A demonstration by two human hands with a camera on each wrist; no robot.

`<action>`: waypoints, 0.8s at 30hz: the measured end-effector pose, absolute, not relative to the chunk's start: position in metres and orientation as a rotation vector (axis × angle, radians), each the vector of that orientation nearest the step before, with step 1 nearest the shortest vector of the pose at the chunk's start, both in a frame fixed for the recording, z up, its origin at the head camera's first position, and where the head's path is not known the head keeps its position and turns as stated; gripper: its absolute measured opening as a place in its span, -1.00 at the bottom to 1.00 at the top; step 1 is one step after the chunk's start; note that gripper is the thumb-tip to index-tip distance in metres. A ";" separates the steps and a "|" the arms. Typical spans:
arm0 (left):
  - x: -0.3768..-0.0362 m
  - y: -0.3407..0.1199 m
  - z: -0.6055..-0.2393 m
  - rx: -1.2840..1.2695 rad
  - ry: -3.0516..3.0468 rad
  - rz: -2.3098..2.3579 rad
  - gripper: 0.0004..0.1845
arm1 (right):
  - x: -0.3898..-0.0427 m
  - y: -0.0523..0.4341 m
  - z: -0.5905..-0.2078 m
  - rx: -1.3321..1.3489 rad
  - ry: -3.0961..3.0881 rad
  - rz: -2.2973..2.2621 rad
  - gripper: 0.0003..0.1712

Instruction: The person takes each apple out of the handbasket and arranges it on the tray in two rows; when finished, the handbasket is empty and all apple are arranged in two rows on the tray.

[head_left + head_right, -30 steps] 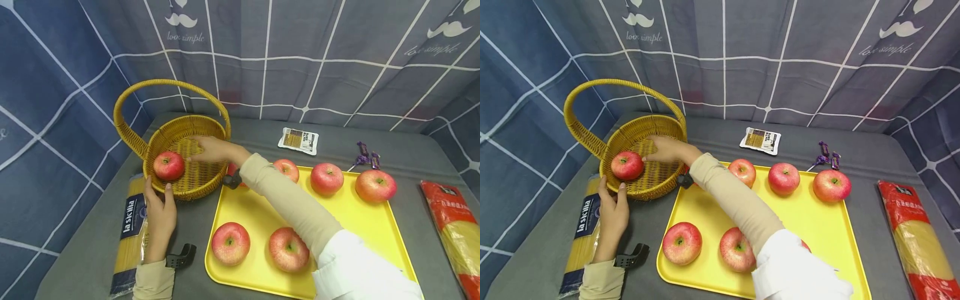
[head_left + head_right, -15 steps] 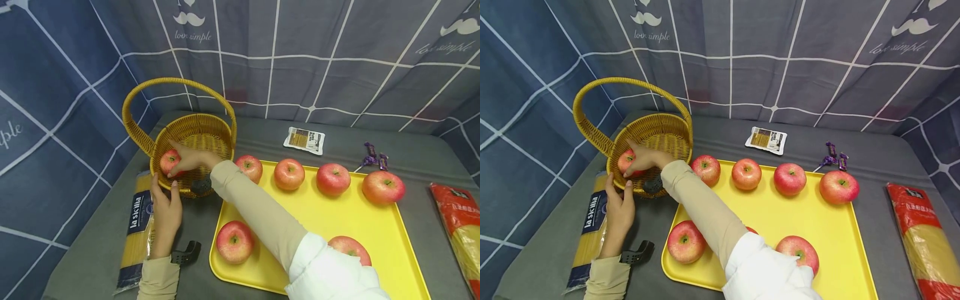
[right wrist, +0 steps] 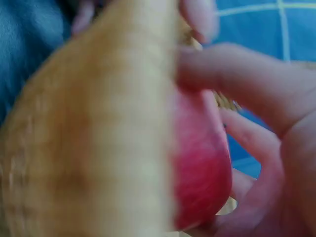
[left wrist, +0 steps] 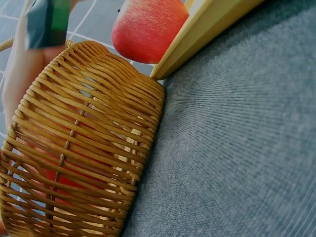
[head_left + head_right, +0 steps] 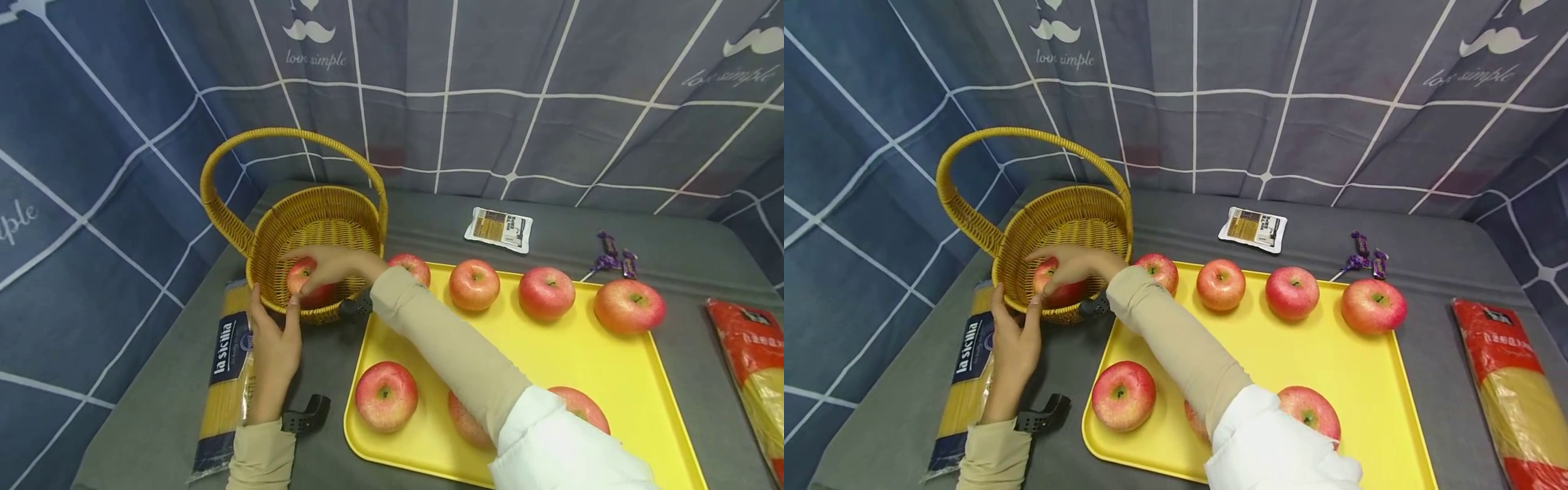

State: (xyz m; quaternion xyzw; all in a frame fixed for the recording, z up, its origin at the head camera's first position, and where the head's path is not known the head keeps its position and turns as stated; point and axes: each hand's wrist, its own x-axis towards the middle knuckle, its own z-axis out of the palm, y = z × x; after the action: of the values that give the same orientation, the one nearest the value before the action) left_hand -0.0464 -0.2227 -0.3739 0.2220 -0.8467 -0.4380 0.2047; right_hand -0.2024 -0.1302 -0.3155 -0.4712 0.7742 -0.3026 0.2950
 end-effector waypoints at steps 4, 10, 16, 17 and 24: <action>-0.047 -0.221 -0.375 0.633 -2.358 -1.226 -0.22 | -0.210 -0.099 -0.301 -1.268 2.086 -0.856 -0.31; -0.046 -0.221 -0.377 0.623 -2.363 -1.237 -0.21 | -0.202 -0.040 -0.274 -1.371 2.192 -0.970 -0.38; -0.045 -0.220 -0.377 0.626 -2.363 -1.245 -0.22 | -0.178 0.059 -0.256 -1.456 2.323 -0.989 -0.42; -0.045 -0.220 -0.376 0.627 -2.362 -1.244 -0.22 | -0.172 0.079 -0.256 -1.437 2.360 -0.979 -0.42; -0.045 -0.218 -0.374 0.598 -2.358 -1.245 -0.24 | -0.122 0.213 -0.273 -1.220 2.676 -0.954 -0.31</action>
State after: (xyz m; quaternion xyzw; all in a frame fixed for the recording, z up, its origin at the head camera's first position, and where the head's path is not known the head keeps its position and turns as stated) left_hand -0.0446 -0.2177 -0.3741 0.2143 -0.8449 -0.4462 0.2028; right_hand -0.1219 0.2126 -0.2732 -0.3946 0.8652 -0.3085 0.0249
